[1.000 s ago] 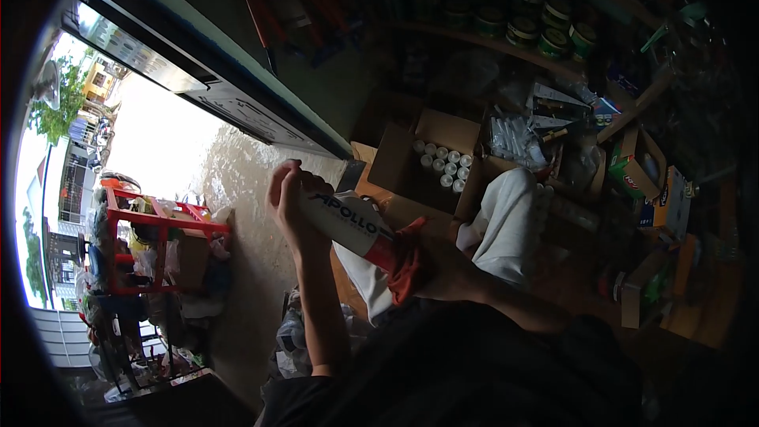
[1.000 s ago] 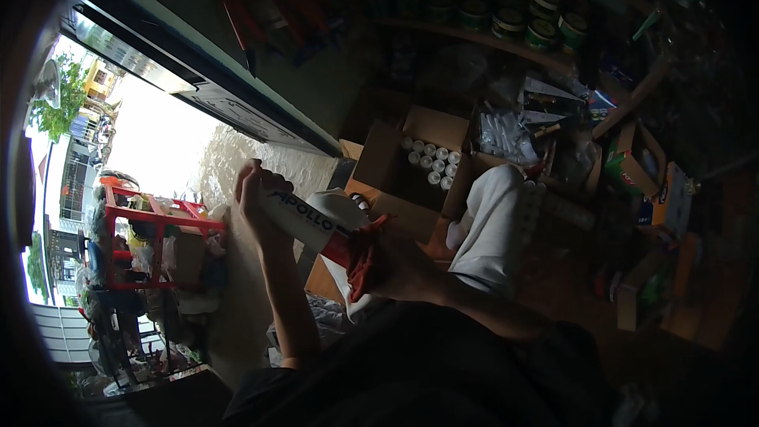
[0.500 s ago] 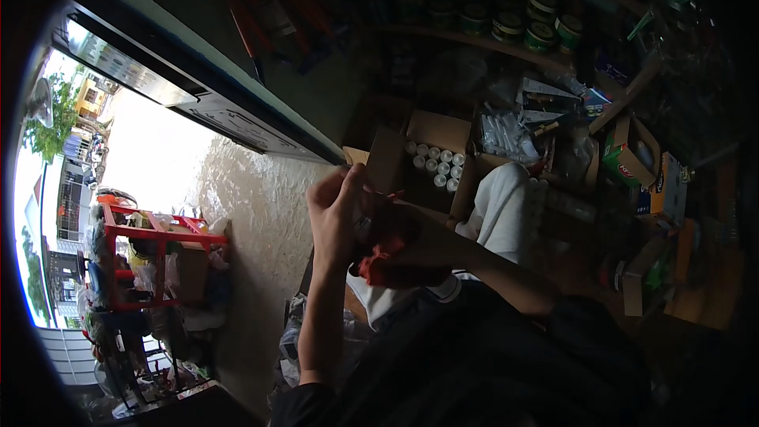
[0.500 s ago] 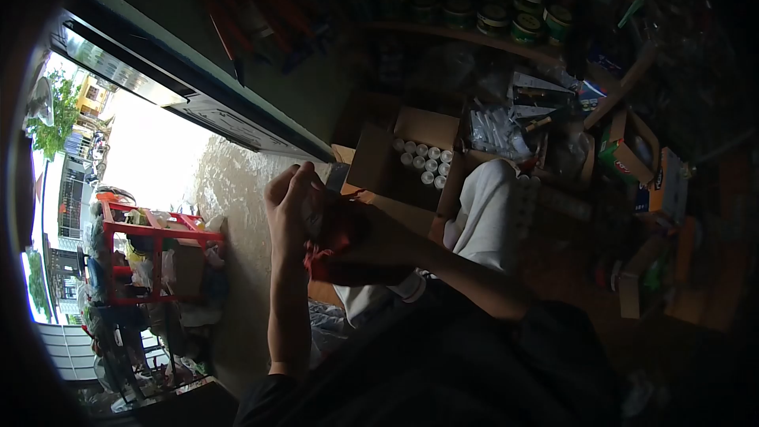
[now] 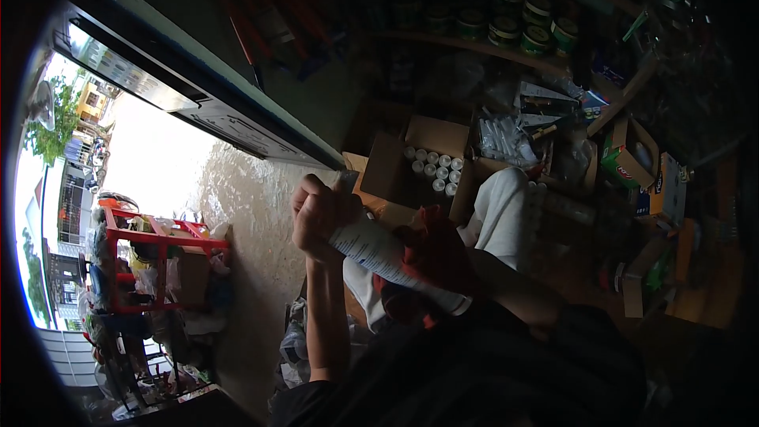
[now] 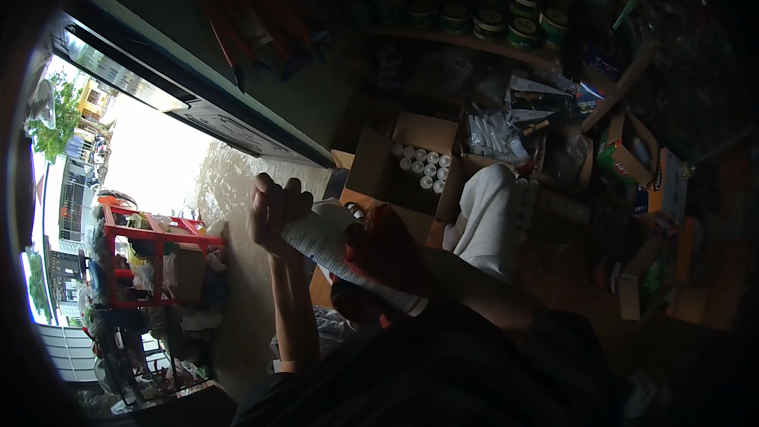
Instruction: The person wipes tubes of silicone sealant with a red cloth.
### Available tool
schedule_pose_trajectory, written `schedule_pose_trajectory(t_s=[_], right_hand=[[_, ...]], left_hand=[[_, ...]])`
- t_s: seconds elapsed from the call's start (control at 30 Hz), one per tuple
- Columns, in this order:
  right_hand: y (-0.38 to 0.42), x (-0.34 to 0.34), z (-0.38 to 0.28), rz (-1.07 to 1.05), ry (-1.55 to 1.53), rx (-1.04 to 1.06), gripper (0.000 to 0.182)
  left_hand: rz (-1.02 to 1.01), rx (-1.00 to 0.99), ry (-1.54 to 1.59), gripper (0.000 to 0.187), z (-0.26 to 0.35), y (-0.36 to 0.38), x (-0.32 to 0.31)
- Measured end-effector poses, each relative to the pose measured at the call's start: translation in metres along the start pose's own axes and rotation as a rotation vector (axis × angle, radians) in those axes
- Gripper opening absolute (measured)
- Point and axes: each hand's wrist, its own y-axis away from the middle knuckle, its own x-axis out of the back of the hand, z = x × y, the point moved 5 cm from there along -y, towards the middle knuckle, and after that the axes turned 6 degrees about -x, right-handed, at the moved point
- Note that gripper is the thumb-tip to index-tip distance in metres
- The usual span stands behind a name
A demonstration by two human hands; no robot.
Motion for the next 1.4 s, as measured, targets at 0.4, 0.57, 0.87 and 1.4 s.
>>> schedule_pose_trajectory(t_s=[0.4, 0.57, 0.87, 1.4], right_hand=[[0.029, 0.002, 0.016, -0.401, -0.721, -0.218, 0.043], [0.035, -0.014, 0.04, -0.621, -0.732, -0.382, 0.06], [-0.008, -0.019, 0.025, -0.331, -0.689, -0.31, 0.059], [0.068, -0.052, 0.058, -0.858, -1.154, -0.572, 0.067]], left_hand=[[0.465, 0.099, -0.555, 0.017, 0.03, -0.033, 0.024], [0.584, 0.049, -0.405, 0.017, 0.018, -0.017, 0.046], [0.415, 0.079, -0.797, 0.023, -0.01, 0.002, -0.013], [0.376, 0.154, -0.598, 0.035, -0.032, 0.036, 0.023]])
